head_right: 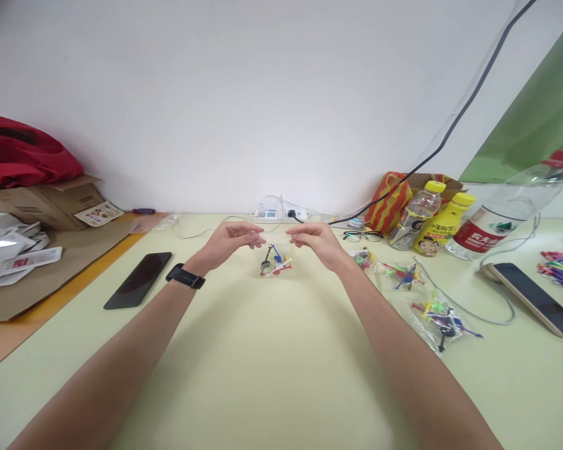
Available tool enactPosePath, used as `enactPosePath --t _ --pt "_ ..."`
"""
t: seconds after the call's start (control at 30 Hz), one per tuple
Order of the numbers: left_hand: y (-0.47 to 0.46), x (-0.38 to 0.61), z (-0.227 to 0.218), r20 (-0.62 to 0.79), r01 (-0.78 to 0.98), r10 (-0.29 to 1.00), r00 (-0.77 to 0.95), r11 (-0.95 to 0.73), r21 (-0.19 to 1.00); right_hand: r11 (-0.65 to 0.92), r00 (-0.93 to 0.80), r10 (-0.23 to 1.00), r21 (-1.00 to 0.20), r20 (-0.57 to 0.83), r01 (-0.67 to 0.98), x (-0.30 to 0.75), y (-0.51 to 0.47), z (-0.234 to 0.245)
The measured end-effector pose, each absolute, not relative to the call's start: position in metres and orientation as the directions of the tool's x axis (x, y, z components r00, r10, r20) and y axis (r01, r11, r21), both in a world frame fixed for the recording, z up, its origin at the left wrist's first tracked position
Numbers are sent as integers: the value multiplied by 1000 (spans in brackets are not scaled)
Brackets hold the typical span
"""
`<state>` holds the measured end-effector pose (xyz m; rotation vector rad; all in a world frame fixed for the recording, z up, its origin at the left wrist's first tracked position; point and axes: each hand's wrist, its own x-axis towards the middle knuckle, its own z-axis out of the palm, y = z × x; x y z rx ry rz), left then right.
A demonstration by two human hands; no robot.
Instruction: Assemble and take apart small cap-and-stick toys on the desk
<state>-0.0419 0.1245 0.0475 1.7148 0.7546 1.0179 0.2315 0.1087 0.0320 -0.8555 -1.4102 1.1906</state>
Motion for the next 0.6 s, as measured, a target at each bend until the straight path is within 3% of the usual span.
enactPosePath --t 0.3,0.43,0.6 --pt "121 -38 57 311 -77 866 391 -306 949 349 -138 924 -933 358 -83 227 105 44" --pt "117 -33 59 366 19 880 302 -389 921 406 -116 909 -913 400 32 224 101 49" --pt "115 -36 62 337 112 896 290 -381 918 422 -123 903 -904 412 68 224 101 49"
